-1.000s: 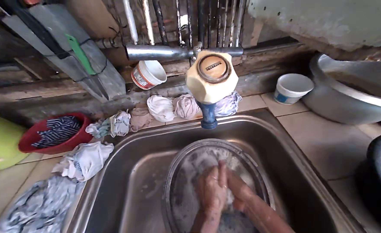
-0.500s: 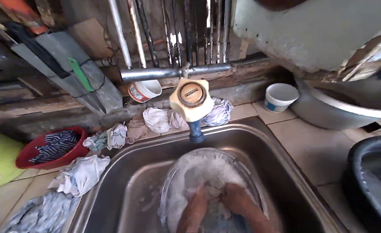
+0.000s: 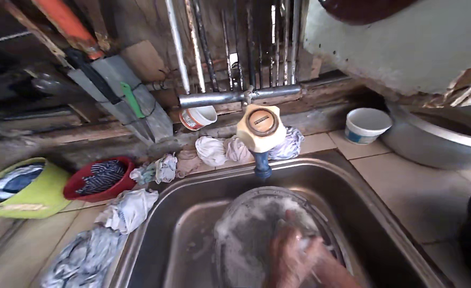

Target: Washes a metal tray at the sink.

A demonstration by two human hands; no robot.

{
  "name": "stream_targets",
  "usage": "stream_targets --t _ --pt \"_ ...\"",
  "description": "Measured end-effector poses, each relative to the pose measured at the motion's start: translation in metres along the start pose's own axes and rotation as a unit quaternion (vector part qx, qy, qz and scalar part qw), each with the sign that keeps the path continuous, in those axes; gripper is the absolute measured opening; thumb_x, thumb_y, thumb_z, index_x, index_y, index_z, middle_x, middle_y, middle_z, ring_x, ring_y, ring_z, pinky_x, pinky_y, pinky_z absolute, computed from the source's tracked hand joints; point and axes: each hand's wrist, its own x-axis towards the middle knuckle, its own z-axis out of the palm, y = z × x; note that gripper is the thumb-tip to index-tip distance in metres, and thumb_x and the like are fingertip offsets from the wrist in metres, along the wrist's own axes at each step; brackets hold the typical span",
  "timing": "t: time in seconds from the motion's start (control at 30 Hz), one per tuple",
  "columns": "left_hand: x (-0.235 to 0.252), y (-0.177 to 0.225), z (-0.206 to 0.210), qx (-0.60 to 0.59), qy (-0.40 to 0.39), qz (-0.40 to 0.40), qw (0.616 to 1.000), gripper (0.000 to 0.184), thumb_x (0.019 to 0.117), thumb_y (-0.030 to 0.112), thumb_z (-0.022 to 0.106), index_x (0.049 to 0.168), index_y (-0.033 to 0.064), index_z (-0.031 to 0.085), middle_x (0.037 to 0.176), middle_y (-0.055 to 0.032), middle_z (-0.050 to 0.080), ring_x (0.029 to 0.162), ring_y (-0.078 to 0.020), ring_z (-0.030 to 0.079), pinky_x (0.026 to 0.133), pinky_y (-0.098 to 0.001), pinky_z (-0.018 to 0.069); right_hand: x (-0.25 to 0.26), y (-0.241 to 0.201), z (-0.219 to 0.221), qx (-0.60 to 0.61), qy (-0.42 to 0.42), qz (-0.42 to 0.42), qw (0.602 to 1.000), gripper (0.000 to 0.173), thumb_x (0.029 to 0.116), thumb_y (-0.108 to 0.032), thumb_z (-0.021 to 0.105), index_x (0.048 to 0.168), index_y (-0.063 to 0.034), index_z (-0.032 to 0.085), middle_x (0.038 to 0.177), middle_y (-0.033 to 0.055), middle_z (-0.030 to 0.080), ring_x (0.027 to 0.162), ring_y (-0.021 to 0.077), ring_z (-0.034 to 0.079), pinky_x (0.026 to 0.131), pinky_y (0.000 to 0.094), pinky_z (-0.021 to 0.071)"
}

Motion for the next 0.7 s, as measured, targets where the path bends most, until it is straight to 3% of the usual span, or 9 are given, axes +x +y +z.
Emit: stream_targets --t 0.03,0.13,0.23,0.3,0.4,0.47,0.53,0.6,0.7 --pt "0.008 -0.011 -0.005 0.012 -0.011 -0.072 0.997 0.033 0.0883 0.034 0.075 0.082 0.0017 0.076 0.075 -0.0103 0.073 0.069 -0.0221 0.072 0.065 -0.0410 0.0606 0.015 0.028 0.003 0.121 -0.004 0.026 0.992 0.042 0.1126 -0.023 0.022 0.133 -0.0015 0.052 0.108 0.0073 0.069 0.097 0.0088 0.067 0.083 0.0256 0.0562" --pt "0.017 -0.030 -0.019 0.044 -0.041 -0.194 0.979 0.046 0.1013 0.037 0.058 0.085 -0.0020 0.075 0.075 -0.0165 0.071 0.075 -0.0330 0.072 0.072 -0.0538 0.0571 0.031 0.044 0.012 0.182 -0.025 0.109 0.977 0.056 0.1105 -0.049 0.026 0.127 -0.0082 0.060 0.099 0.0096 0.072 0.089 0.0197 0.071 0.077 0.0416 0.0603" --pt "-0.006 0.010 -0.025 -0.021 -0.074 -0.093 0.993 0.035 0.0970 0.029 0.066 0.077 0.0011 0.073 0.066 -0.0099 0.067 0.061 -0.0226 0.068 0.058 -0.0421 0.0576 0.041 0.054 -0.002 0.124 -0.016 0.054 0.991 0.044 0.1130 -0.035 0.026 0.116 -0.0069 0.059 0.087 0.0008 0.066 0.079 0.0061 0.065 0.072 0.0256 0.0567" --pt "-0.014 0.010 -0.013 -0.008 -0.077 -0.019 0.997 0.034 0.0949 0.031 0.070 0.074 0.0047 0.069 0.066 -0.0071 0.066 0.059 -0.0191 0.067 0.055 -0.0373 0.0575 0.054 0.065 -0.020 0.093 -0.002 -0.001 0.996 0.043 0.1119 -0.033 0.031 0.113 -0.0038 0.062 0.087 0.0008 0.068 0.079 0.0050 0.065 0.075 0.0256 0.0571" --pt "0.015 -0.024 -0.023 0.068 -0.155 -0.234 0.957 0.046 0.1028 0.042 0.058 0.110 -0.0008 0.073 0.103 -0.0199 0.073 0.096 -0.0349 0.072 0.086 -0.0546 0.0576 0.057 0.046 -0.024 -0.019 0.058 -0.039 0.997 0.041 0.1104 -0.030 0.038 0.132 0.0003 0.055 0.107 0.0113 0.066 0.095 0.0164 0.066 0.083 0.0373 0.0574" --pt "0.024 -0.050 -0.031 0.105 -0.214 -0.307 0.922 0.056 0.1023 0.051 0.055 0.128 0.0025 0.067 0.125 -0.0202 0.067 0.116 -0.0365 0.066 0.098 -0.0567 0.0530 0.065 0.045 -0.033 -0.247 0.002 -0.100 0.964 0.029 0.1046 -0.017 0.049 0.124 0.0027 0.058 0.115 0.0171 0.063 0.105 0.0243 0.062 0.090 0.0412 0.0526" --pt "0.017 -0.059 -0.031 0.124 -0.303 -0.300 0.896 0.056 0.1018 0.051 0.056 0.133 0.0047 0.064 0.131 -0.0187 0.064 0.121 -0.0350 0.063 0.102 -0.0548 0.0508 0.065 0.052 -0.031 -0.442 -0.077 -0.068 0.891 0.034 0.0981 -0.014 0.062 0.129 -0.0013 0.060 0.134 0.0249 0.057 0.125 0.0385 0.057 0.105 0.0519 0.0480" --pt "0.016 -0.058 -0.031 0.150 -0.386 -0.325 0.850 0.051 0.1031 0.048 0.055 0.137 0.0105 0.064 0.131 -0.0154 0.067 0.120 -0.0333 0.065 0.102 -0.0551 0.0508 0.061 0.056 -0.024 -0.529 -0.112 -0.008 0.841 0.039 0.0980 -0.015 0.064 0.135 -0.0035 0.058 0.136 0.0258 0.058 0.126 0.0415 0.057 0.106 0.0558 0.0469" --pt "0.017 -0.060 -0.033 0.095 -0.348 -0.461 0.811 0.046 0.1049 0.038 0.054 0.138 0.0066 0.061 0.131 -0.0219 0.066 0.123 -0.0386 0.063 0.104 -0.0581 0.0482 0.058 0.044 -0.028 -0.452 -0.067 0.053 0.888 0.043 0.0974 -0.018 0.066 0.136 -0.0017 0.058 0.130 0.0234 0.063 0.121 0.0359 0.061 0.105 0.0530 0.0472"
